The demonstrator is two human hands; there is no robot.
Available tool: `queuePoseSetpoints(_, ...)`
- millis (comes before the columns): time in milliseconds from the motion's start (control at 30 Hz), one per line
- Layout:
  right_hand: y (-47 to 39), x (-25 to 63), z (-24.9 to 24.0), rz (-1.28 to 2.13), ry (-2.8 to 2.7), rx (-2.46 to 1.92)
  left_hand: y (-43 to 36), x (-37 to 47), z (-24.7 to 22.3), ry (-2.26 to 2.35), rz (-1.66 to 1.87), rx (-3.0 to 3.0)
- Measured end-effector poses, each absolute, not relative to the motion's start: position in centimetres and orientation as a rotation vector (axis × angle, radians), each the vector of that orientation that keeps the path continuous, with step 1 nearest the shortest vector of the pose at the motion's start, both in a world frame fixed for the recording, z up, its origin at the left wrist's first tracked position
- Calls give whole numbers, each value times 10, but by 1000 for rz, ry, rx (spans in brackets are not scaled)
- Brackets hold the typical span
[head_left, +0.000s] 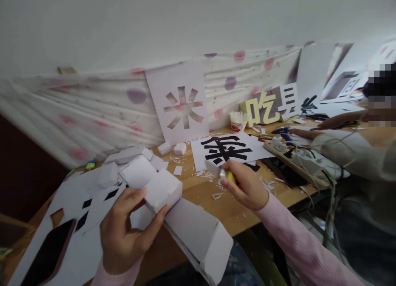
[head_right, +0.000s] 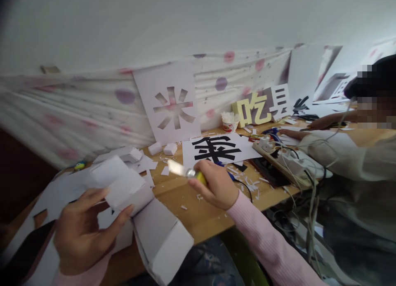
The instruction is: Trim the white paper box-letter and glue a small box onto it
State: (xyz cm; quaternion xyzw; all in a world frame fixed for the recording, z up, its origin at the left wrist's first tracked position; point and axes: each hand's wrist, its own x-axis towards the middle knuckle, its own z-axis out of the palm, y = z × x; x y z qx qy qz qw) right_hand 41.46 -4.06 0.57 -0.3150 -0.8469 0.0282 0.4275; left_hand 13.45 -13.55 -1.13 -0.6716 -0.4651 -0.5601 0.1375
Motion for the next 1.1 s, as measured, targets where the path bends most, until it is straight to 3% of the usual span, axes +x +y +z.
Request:
queuePoseSetpoints(233,-44,380,23,-251,-2325,-571,-117,147,-3,-1248,-1641,-2113)
queuePoseSetpoints(667,-40,367,10,-141,-2237,-542,-120,156,-2,-1152,-1633,-2097)
queuePoseSetpoints(900,-41,366,-1,-153,-2193,-671,-118,160,-1,-1172,-1624,-2050)
queuePoseSetpoints(1100,-23,402,-9,27,-1675,-1092,-126,140,-16,-1349,-1749,-1921)
